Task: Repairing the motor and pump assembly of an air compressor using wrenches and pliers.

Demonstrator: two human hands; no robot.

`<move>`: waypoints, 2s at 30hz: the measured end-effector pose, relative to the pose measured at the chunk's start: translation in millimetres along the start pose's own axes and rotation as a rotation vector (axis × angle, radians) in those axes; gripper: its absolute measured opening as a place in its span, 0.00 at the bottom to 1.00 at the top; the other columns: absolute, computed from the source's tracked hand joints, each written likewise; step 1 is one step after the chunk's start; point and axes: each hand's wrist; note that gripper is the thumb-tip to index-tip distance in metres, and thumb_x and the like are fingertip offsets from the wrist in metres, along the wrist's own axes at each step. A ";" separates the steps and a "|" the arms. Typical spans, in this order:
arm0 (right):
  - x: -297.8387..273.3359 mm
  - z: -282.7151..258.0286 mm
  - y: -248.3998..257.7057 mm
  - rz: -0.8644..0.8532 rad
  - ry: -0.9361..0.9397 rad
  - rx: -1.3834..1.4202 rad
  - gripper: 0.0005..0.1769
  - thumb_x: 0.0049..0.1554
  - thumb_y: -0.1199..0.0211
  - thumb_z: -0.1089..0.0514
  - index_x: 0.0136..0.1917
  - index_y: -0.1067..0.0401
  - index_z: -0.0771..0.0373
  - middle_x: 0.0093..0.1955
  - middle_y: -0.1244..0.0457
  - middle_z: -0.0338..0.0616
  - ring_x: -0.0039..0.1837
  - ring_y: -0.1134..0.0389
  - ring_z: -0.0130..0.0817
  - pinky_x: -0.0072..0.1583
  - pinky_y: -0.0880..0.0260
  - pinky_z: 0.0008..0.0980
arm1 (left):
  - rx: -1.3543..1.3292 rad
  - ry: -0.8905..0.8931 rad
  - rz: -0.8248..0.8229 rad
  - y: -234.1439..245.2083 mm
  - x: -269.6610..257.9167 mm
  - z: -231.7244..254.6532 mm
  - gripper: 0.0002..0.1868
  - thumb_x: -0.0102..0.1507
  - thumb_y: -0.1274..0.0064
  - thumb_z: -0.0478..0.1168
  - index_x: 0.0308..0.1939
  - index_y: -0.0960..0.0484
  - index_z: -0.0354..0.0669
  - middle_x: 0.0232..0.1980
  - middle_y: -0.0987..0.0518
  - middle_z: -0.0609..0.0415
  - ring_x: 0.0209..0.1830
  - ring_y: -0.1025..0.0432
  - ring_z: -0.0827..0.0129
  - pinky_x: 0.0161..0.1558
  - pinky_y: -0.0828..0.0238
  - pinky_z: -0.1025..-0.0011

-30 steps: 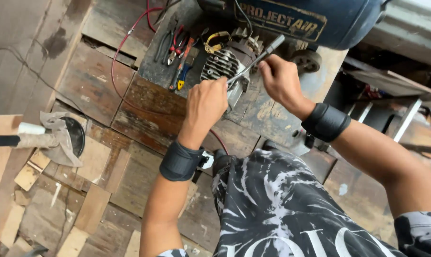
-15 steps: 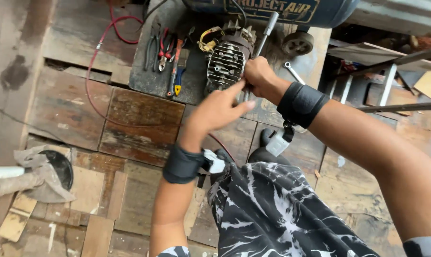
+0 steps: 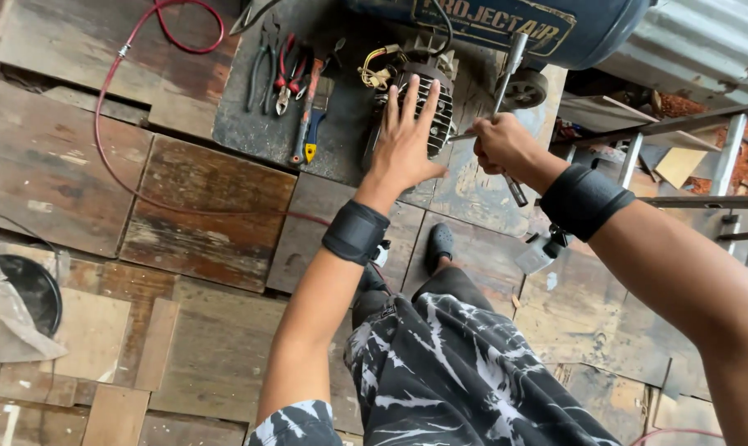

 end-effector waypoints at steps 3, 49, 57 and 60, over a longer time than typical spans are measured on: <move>-14.6 -17.3 -10.9 0.006 0.046 -0.169 0.18 0.68 0.51 0.52 0.48 0.32 0.70 0.26 0.46 0.38 0.24 0.50 0.30 0.25 0.52 0.36 | 0.094 0.004 0.042 -26.9 7.9 -14.0 0.70 0.40 0.22 0.46 0.79 0.50 0.42 0.82 0.54 0.42 0.78 0.50 0.37 0.75 0.47 0.49; 72.6 -59.3 4.2 -0.422 0.989 -2.011 0.12 0.63 0.43 0.54 0.40 0.25 0.58 0.33 0.33 0.42 0.33 0.30 0.37 0.36 0.29 0.36 | 0.065 0.040 0.186 -34.0 1.0 -11.8 0.61 0.42 0.28 0.46 0.77 0.40 0.44 0.81 0.45 0.45 0.78 0.49 0.40 0.71 0.42 0.48; 69.1 -66.9 7.9 -0.383 0.882 -1.930 0.08 0.54 0.35 0.51 0.45 0.19 0.52 0.35 0.30 0.41 0.35 0.31 0.37 0.40 0.28 0.37 | 0.041 0.002 0.244 -33.0 1.5 -11.2 0.59 0.43 0.27 0.50 0.75 0.38 0.40 0.80 0.44 0.43 0.77 0.46 0.38 0.73 0.41 0.50; 58.1 -71.5 1.6 -0.358 0.711 -1.948 0.13 0.57 0.38 0.44 0.48 0.20 0.51 0.35 0.30 0.41 0.34 0.31 0.36 0.39 0.27 0.37 | 0.036 0.009 0.229 -31.6 2.5 -11.1 0.59 0.43 0.27 0.49 0.75 0.38 0.39 0.80 0.44 0.42 0.76 0.47 0.37 0.72 0.42 0.48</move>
Point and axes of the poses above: each hand's wrist, its own x-axis towards the middle knuckle, its own y-axis out of the back of the hand, z = x × y
